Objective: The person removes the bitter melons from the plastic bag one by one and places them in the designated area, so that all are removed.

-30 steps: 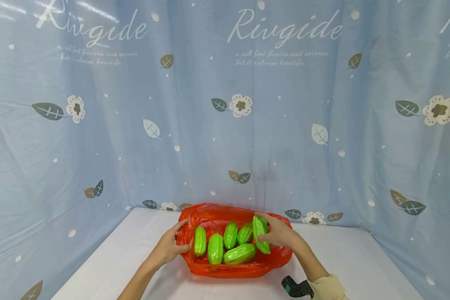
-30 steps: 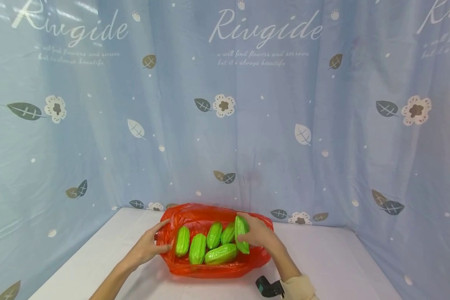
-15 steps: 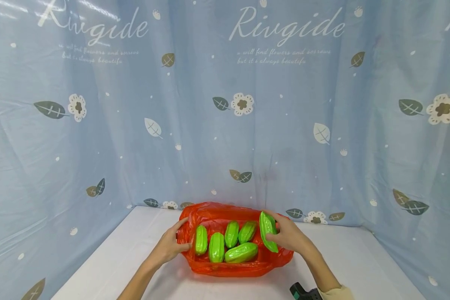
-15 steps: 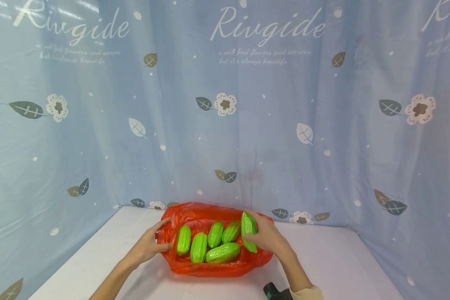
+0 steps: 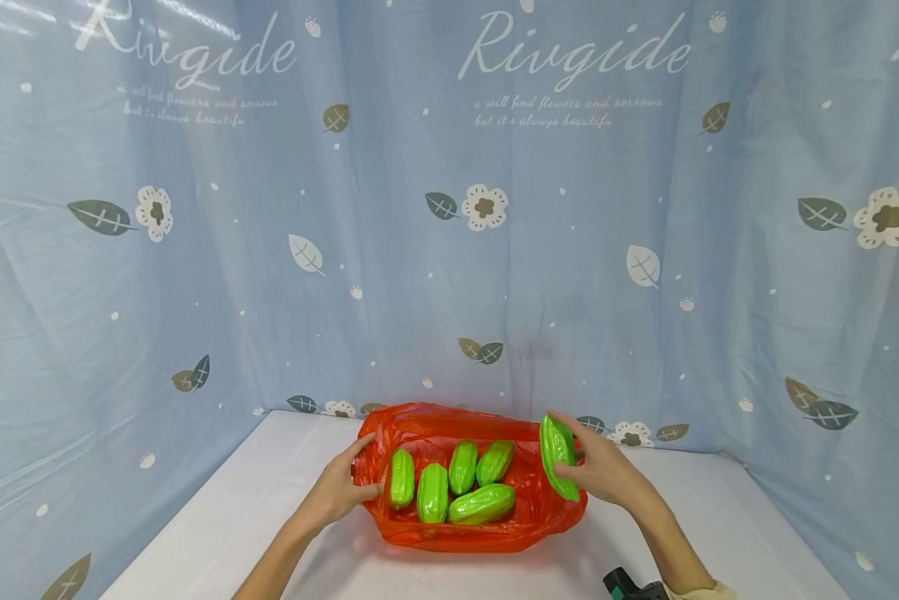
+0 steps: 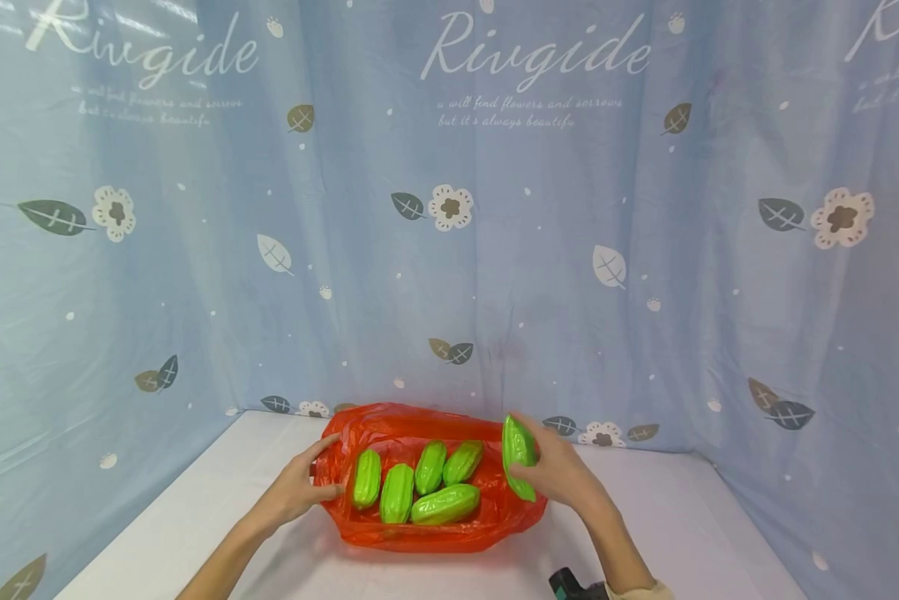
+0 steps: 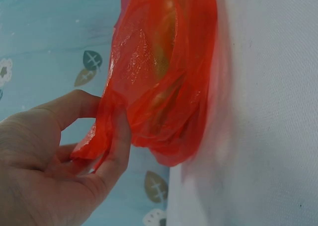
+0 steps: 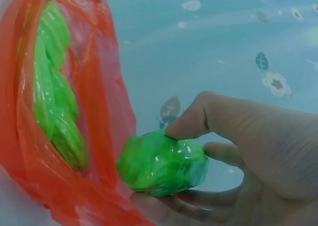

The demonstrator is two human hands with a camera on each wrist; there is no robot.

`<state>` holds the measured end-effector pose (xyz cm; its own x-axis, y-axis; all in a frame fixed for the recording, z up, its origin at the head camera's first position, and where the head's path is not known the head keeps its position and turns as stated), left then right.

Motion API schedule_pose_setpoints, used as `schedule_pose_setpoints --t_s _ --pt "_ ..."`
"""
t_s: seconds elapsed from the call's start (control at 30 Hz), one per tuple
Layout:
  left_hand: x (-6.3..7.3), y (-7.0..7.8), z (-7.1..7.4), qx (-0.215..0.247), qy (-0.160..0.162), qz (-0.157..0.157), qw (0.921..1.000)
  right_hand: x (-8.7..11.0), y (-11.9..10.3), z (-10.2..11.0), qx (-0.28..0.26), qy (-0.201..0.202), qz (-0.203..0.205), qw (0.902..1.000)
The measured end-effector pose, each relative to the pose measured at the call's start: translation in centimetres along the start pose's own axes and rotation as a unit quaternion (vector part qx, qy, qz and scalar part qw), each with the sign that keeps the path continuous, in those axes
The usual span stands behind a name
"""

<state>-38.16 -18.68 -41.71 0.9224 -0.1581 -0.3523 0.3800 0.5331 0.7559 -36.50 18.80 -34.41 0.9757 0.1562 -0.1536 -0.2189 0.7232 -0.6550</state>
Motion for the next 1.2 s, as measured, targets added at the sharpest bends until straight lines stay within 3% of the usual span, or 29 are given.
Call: schedule_pose_setpoints --t_s 0.33,0.57,0.9,1.2 --pt "0.0 0.1 0.1 0.009 -0.005 0.005 0.9999 0.1 0.7 2.0 0.005 -0.007 0.014 0.9999" --pt "0.0 0.2 0.1 0.004 -0.006 0.005 1.0 0.2 2.3 3.4 0.013 -0.007 -0.006 0.9999" --pt "0.0 0.1 0.0 0.0 -0.005 0.003 1.0 0.8 3.4 4.2 0.006 -0.009 0.002 0.9999" --pt "0.1 0.1 0.1 0.0 -0.001 -0.001 1.0 1.0 4.7 4.6 0.015 -0.009 -0.02 0.9996"
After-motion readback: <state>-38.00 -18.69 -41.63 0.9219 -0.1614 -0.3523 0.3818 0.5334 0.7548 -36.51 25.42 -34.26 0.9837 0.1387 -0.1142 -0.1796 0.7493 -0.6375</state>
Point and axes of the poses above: each hand's wrist, its own x-axis away from the middle knuckle, its own z-axis out of the back of the hand, y = z × x, the point moved 7 cm from there along -x, towards the middle knuckle, and after that the axes turned 7 degrees about -z, right-handed, at the moved point
